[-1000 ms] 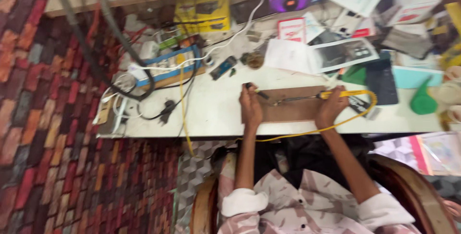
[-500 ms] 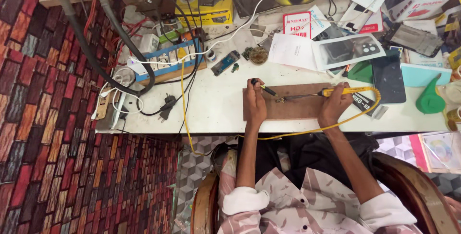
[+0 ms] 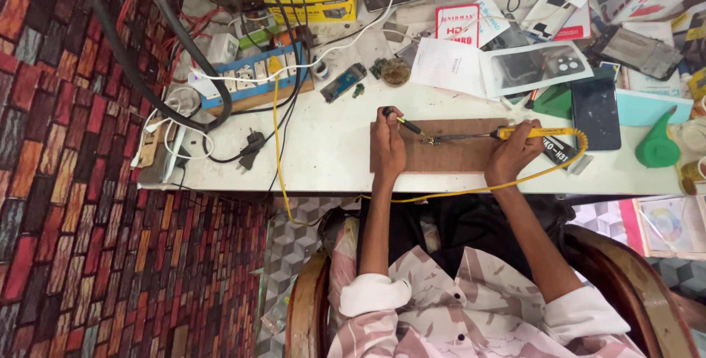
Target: The person uses a soldering iron and tweezers to solder small electronic components on a wooden board. They repeatedly apply heat and solder to the component leads, occasionally adjusting the component position.
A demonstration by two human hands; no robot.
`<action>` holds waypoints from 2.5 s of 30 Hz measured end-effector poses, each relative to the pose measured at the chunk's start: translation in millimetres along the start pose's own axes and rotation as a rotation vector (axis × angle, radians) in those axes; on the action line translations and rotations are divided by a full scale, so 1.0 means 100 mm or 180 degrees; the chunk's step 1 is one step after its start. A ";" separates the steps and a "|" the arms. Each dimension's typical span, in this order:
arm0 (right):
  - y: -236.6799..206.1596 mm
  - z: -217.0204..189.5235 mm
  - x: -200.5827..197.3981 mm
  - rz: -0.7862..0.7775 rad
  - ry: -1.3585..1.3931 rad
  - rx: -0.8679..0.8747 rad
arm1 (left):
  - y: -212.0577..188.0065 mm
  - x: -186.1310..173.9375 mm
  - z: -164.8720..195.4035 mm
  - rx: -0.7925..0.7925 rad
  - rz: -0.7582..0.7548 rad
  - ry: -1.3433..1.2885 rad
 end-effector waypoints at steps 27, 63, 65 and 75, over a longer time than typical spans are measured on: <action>0.08 -0.28 0.14 -0.0231 0.0001 -0.0274 | 0.06 -0.02 0.08 0.0029 -0.0009 0.0036; 0.05 -1.42 0.86 -0.2122 -0.2486 -0.1134 | 0.40 -0.23 0.67 -0.0918 0.0662 -0.4164; 0.09 -1.46 0.95 -0.2185 -0.2530 -0.1039 | 0.68 -0.17 1.20 -0.0713 -0.0016 -0.5013; 0.17 -1.31 0.96 -0.1964 -0.2282 -0.1281 | 1.13 0.84 3.92 0.3768 0.0913 0.1711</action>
Point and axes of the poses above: each hand's wrist, its own y-axis towards the middle knuckle, its own x-axis out of the palm, z = x × y, the point moved 7 cm from there along y, towards the middle knuckle, and after that the axes turned 4 degrees about -x, right-handed, at the moved point
